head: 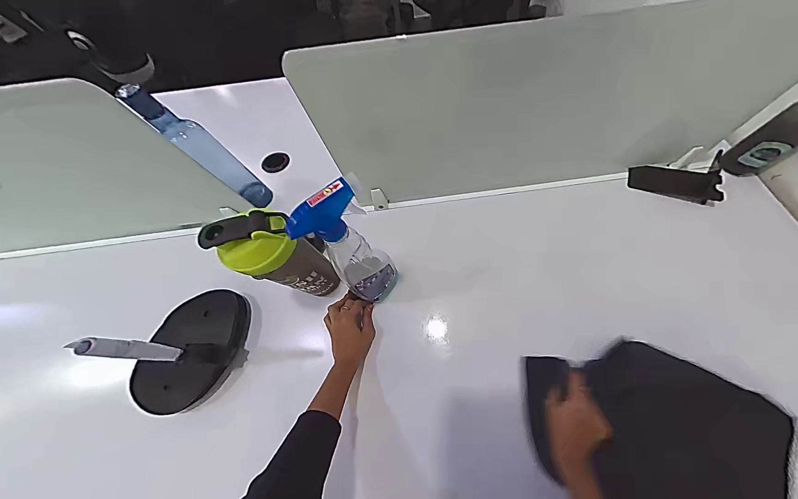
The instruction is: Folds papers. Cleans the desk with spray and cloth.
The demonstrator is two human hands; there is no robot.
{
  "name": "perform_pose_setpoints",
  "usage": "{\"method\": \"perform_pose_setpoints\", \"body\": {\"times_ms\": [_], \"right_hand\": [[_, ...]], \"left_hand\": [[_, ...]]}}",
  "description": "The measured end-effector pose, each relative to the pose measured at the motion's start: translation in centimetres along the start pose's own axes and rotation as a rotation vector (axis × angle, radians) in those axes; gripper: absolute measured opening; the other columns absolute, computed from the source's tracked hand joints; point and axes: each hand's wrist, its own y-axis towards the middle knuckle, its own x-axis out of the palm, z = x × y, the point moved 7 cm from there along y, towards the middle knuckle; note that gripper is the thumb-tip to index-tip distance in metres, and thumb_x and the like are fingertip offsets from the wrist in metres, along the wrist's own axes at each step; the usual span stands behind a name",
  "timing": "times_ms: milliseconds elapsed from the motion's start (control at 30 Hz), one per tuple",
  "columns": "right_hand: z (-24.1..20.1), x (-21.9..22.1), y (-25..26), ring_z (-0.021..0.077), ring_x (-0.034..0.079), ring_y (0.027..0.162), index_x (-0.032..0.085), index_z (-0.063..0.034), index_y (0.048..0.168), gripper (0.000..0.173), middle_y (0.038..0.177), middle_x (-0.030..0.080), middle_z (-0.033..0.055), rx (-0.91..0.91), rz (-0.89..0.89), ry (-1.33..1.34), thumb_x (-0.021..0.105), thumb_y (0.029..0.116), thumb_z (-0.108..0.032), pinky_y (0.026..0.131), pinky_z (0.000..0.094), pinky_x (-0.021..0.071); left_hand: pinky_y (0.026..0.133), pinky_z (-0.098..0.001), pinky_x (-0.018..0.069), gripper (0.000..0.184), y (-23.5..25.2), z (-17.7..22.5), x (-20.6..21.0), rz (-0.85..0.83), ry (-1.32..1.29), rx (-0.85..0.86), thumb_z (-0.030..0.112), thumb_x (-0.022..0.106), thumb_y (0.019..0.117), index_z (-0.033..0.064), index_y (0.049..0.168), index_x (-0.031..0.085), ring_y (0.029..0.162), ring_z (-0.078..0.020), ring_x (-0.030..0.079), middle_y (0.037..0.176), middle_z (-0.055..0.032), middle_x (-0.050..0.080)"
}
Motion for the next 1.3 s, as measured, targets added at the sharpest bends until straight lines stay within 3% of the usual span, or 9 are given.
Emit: {"method": "perform_pose_setpoints", "body": {"times_ms": [133,267,500,633,767,867,1000,1133,1300], "right_hand": [[-17.6,3.6,-8.1,0.0366,0.074,0.074,0.072,0.001,0.124,0.046,0.088,0.075,0.0198,-0.407,-0.148,0.124,0.077,0.078,-0.004,0.062,0.0498,0.0581],[-23.0,5.6,-5.1,0.0311,0.073,0.067,0.078,-0.0047,0.115,0.045,0.081,0.075,0.0153,-0.6,0.037,0.166,0.079,0.0699,-0.004,0.054,0.0436,0.0561],[-5.0,1.5,21.6,0.0595,0.063,0.108,0.056,0.0038,0.142,0.045,0.122,0.063,0.0392,-0.003,-0.066,0.035,0.052,0.1029,-0.018,0.085,0.0742,0.045],[4.2,1.4,28.7,0.0453,0.067,0.112,0.046,-0.0034,0.151,0.05,0.122,0.069,0.0268,0.316,0.043,-0.159,0.039,0.1074,-0.027,0.09,0.0607,0.0509],[-9.0,3.4,23.6,0.047,0.069,0.104,0.055,0.0037,0.142,0.045,0.113,0.07,0.0305,0.148,-0.019,-0.003,0.049,0.1036,-0.02,0.087,0.0629,0.0506],[-24.4,6.4,13.8,0.0364,0.073,0.075,0.074,-0.0008,0.117,0.027,0.086,0.073,0.0202,-0.323,-0.11,0.089,0.063,0.0968,-0.015,0.062,0.0518,0.0575],[-33.9,9.2,9.9,0.0358,0.075,0.081,0.074,-0.0054,0.123,0.044,0.096,0.077,0.0182,-0.731,-0.149,0.195,0.074,0.0794,0.0,0.064,0.0471,0.0577],[-31.1,9.1,21.4,0.0424,0.073,0.083,0.076,-0.0049,0.118,0.031,0.096,0.074,0.0246,-0.584,-0.101,0.19,0.064,0.0893,-0.001,0.066,0.0537,0.0568],[-18.5,6.4,36.2,0.05,0.067,0.109,0.068,0.0018,0.128,0.034,0.119,0.068,0.0311,-0.367,-0.163,0.069,0.056,0.1006,-0.013,0.087,0.0656,0.051]], "left_hand": [[0.101,-0.0681,0.0349,0.034,-0.1,-0.3,-0.1,0.012,-0.015,0.024,0.023,0.053,0.0984,-0.0021,0.1,0.076,0.122,-0.0527,0.055,0.113,-0.0252,0.071],[0.101,-0.0673,0.0363,0.037,0.0,-0.7,-0.2,0.038,-0.046,0.073,0.027,0.052,0.0977,0.0006,0.096,0.077,0.12,-0.0499,0.058,0.11,-0.0199,0.074],[0.098,-0.0662,0.0383,0.039,-0.1,-0.4,-0.3,0.068,-0.002,0.047,0.029,0.051,0.0958,0.0017,0.091,0.078,0.113,-0.0491,0.061,0.101,-0.0173,0.076],[0.093,-0.0649,0.0408,0.042,-0.3,-0.4,-0.2,0.114,0.052,0.03,0.033,0.05,0.0947,0.0047,0.084,0.079,0.104,-0.0481,0.064,0.094,-0.0164,0.076],[0.093,-0.0659,0.0413,0.041,-0.6,-0.1,-0.3,0.13,0.076,0.018,0.032,0.051,0.0937,0.0048,0.083,0.079,0.097,-0.0475,0.066,0.091,-0.0186,0.075],[0.098,-0.0657,0.039,0.039,-0.7,-0.3,-0.5,0.142,0.064,0.029,0.033,0.053,0.0955,0.0062,0.087,0.079,0.104,-0.0441,0.067,0.099,-0.0196,0.075],[0.106,-0.0672,0.0353,0.038,-1.0,-0.8,-0.5,0.123,-0.001,0.023,0.032,0.055,0.0976,0.0039,0.094,0.08,0.111,-0.0406,0.066,0.104,-0.02,0.075],[0.108,-0.0596,0.0374,0.038,-1.3,-1.1,-0.4,0.092,-0.022,0.022,0.031,0.055,0.0979,0.0009,0.092,0.079,0.108,-0.0343,0.068,0.101,-0.0195,0.075],[0.108,-0.0617,0.0369,0.041,-1.3,-1.2,-0.4,0.059,-0.008,-0.002,0.031,0.055,0.0989,-0.0034,0.093,0.077,0.109,-0.0395,0.067,0.102,-0.0248,0.074]]}}
